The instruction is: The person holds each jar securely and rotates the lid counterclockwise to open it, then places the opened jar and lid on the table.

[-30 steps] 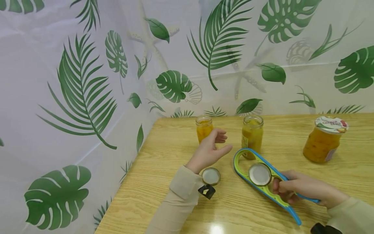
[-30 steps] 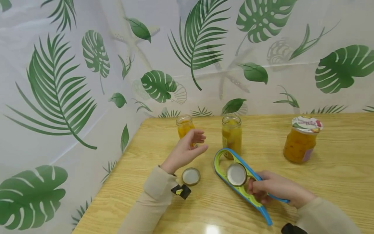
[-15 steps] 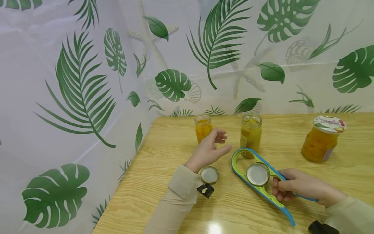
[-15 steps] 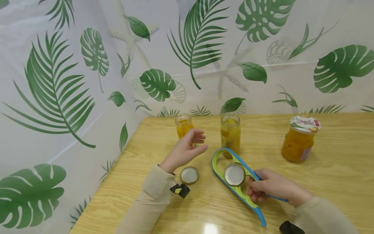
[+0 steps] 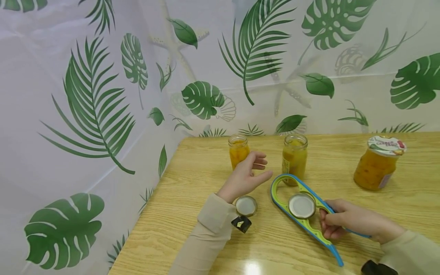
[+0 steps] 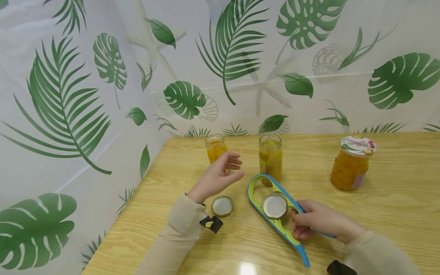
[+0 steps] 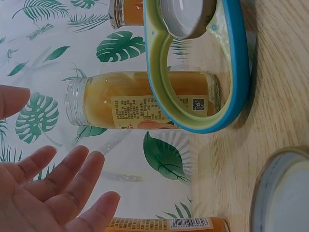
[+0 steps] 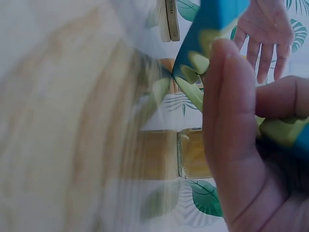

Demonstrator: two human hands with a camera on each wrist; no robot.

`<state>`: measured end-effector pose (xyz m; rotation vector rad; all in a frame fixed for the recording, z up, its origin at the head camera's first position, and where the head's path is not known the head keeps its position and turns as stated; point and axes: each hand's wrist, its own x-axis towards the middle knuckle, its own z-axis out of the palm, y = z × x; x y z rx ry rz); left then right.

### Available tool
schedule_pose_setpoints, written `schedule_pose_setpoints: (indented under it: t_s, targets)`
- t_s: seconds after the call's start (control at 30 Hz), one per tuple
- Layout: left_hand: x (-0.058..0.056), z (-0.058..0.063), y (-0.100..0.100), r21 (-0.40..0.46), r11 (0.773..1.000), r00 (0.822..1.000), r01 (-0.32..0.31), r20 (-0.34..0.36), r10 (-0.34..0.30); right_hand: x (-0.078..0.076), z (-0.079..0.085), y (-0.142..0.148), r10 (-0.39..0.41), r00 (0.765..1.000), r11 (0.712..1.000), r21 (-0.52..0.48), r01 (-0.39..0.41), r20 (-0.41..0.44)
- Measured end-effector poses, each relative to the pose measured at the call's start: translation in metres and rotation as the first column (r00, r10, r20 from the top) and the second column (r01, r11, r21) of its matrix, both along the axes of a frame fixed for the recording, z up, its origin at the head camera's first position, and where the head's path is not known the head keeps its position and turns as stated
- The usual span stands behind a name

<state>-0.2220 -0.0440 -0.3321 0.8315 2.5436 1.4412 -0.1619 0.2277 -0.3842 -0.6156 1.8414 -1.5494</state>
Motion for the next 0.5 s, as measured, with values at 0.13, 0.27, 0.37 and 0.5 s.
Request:
schedule_pose_setpoints:
  t_s: [0.13,0.27,0.37,0.5]
  targets:
    - [-0.0003,-0.0004,-0.0002,-0.001,1.000,1.000,0.008,0.004,-0.008,0.0002,-0.0021,-0.0002,0.002,1.000,1.000,-0.011,-0.002,-0.006]
    - [0.0000,-0.0004,0.0000,-0.007,1.000,1.000,0.009,-0.002,-0.009,0.0013,-0.0028,-0.0003,-0.021,1.000,1.000,0.011,0.021,-0.018]
    - [0.0006,-0.0003,0.0000,-0.015,1.000,1.000,0.008,-0.006,-0.008,0.0021,-0.0017,-0.0003,-0.029,1.000,0.999,0.026,0.029,-0.001]
    - [0.0011,-0.0003,0.0000,-0.017,1.000,1.000,0.015,0.002,-0.015,0.0034,-0.0005,0.0004,-0.030,0.999,0.999,0.033,0.030,0.017]
